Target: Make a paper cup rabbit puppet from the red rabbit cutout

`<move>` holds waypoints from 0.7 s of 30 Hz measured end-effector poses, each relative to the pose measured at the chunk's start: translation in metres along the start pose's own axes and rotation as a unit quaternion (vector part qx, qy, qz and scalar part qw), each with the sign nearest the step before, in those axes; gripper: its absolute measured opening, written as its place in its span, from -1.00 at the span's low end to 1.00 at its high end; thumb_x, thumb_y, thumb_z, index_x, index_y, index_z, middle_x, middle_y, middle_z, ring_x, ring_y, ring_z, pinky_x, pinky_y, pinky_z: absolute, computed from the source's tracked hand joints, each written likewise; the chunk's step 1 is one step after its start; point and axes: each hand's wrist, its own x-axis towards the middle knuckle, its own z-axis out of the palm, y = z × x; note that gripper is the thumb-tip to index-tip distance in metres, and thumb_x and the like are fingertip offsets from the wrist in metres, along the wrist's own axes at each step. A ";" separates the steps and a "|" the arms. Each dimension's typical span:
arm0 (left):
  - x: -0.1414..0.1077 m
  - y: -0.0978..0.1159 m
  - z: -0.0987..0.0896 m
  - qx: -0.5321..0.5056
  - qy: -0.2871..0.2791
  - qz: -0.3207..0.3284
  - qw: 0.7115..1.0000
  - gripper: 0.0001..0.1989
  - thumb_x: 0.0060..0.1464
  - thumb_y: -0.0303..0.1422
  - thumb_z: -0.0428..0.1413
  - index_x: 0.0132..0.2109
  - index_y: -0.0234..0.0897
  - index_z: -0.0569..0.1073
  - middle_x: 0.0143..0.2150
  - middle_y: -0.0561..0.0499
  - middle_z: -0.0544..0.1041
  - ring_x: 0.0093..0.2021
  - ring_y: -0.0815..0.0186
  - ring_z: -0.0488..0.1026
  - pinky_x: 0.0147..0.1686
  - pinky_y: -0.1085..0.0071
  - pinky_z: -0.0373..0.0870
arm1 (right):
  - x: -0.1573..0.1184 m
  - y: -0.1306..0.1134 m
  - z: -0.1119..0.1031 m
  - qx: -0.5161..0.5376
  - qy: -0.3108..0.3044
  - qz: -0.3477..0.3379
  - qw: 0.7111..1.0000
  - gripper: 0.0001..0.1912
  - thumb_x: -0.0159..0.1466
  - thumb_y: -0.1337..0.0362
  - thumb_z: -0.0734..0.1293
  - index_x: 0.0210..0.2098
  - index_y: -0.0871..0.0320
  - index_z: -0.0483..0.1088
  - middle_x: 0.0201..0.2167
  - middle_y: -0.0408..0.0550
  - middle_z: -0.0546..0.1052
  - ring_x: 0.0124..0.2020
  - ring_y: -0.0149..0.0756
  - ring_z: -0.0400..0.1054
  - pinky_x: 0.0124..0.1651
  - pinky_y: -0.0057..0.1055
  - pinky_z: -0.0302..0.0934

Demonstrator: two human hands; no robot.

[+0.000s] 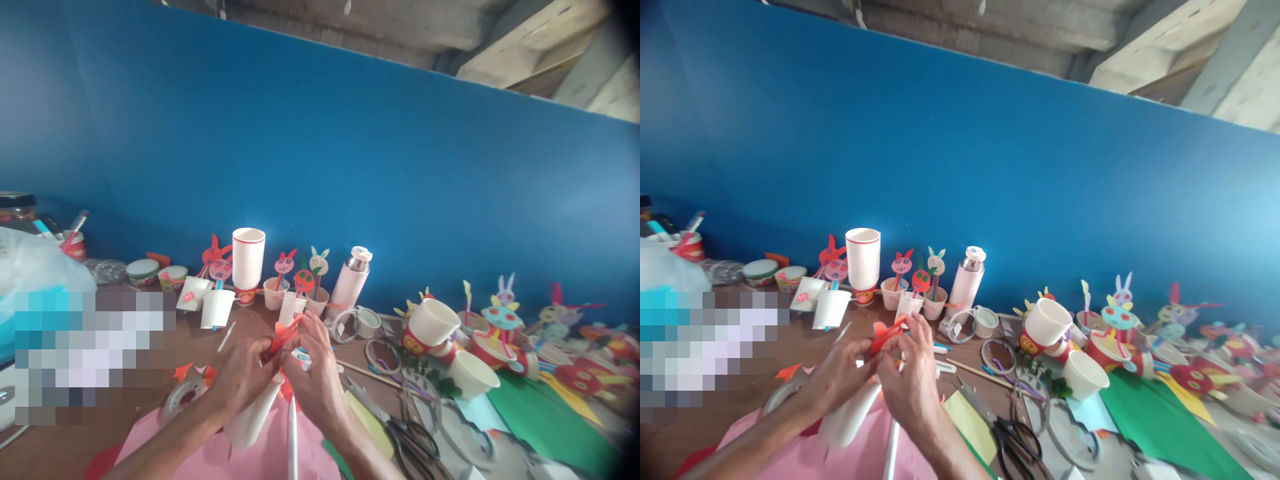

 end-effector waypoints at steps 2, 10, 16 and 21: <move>-0.001 0.002 -0.001 0.005 -0.004 -0.004 1.000 -0.75 0.00 -0.20 0.11 -0.49 -0.28 0.46 -0.56 0.06 0.47 -0.47 0.26 0.38 -0.43 0.44 0.14 | 0.000 0.001 0.001 0.025 -0.009 0.027 0.999 -0.80 0.08 0.53 0.29 -0.47 0.11 0.46 0.18 0.03 0.33 0.32 -0.03 -0.01 0.31 0.00 -0.20; -0.002 0.009 -0.004 -0.029 -0.021 -0.007 0.999 -0.68 0.01 -0.12 0.08 -0.46 -0.30 0.48 -0.53 0.01 0.49 -0.44 0.23 0.40 -0.42 0.41 0.18 | 0.003 -0.007 -0.006 0.229 -0.031 0.102 0.968 -0.91 0.15 0.32 0.37 -0.49 0.12 0.46 0.16 0.04 0.40 0.25 0.04 0.14 0.24 -0.08 -0.04; -0.001 0.003 0.002 -0.135 -0.070 -0.046 0.987 -0.64 0.01 -0.06 0.07 -0.39 -0.31 0.48 -0.48 0.02 0.52 -0.46 0.28 0.40 -0.47 0.43 0.20 | 0.010 -0.013 -0.033 0.281 0.000 0.096 0.955 -0.82 0.19 0.16 0.40 -0.46 0.12 0.44 0.26 0.00 0.29 0.22 0.02 0.19 0.20 -0.15 0.04; 0.005 -0.002 0.003 -0.269 -0.100 -0.076 0.955 -0.65 -0.06 -0.07 0.20 -0.35 -0.31 0.49 -0.46 0.06 0.53 -0.44 0.35 0.39 -0.42 0.47 0.24 | 0.022 0.006 -0.036 0.357 -0.005 0.119 0.926 -0.77 0.21 0.10 0.39 -0.42 0.13 0.44 0.07 0.03 0.46 0.06 -0.07 0.33 0.09 -0.24 0.15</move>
